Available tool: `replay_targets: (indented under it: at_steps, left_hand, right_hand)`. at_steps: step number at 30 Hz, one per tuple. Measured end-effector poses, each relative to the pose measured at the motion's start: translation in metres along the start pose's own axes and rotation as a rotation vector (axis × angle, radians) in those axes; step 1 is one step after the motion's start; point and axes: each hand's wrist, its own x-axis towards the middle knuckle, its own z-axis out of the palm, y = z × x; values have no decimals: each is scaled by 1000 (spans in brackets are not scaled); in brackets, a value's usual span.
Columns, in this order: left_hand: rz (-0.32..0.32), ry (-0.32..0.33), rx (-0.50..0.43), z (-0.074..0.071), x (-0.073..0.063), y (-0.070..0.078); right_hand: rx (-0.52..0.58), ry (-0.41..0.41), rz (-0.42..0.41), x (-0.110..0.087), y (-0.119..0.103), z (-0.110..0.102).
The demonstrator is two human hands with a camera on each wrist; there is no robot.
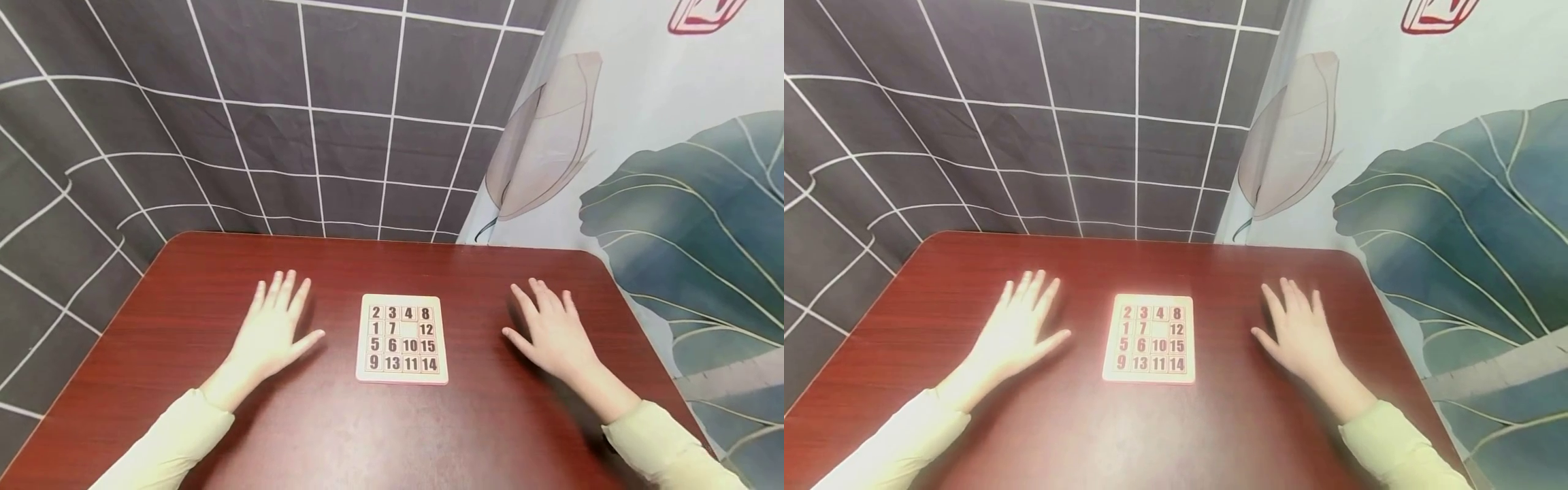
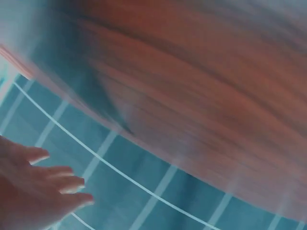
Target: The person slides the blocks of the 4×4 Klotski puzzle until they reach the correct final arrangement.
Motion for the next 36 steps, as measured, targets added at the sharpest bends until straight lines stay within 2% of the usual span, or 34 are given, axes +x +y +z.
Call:
replay_targets:
  at_steps: [6, 12, 21, 27, 36]
  left_hand:
    - [178, 9, 6, 3, 9, 28]
    - [279, 15, -10, 9, 17, 45]
    - [361, -44, -4, 17, 25, 58]
    - [379, -107, 7, 22, 25, 59]
    - [392, -159, 32, 23, 28, 58]
  right_hand:
    - [4, 35, -127, 16, -24, 1]
    - [26, 28, -212, 28, -46, 1]
    - [43, 27, -362, 36, -79, 10]
    - [68, 61, -469, 37, -96, 18]
    - [94, 21, -588, 39, -115, 24]
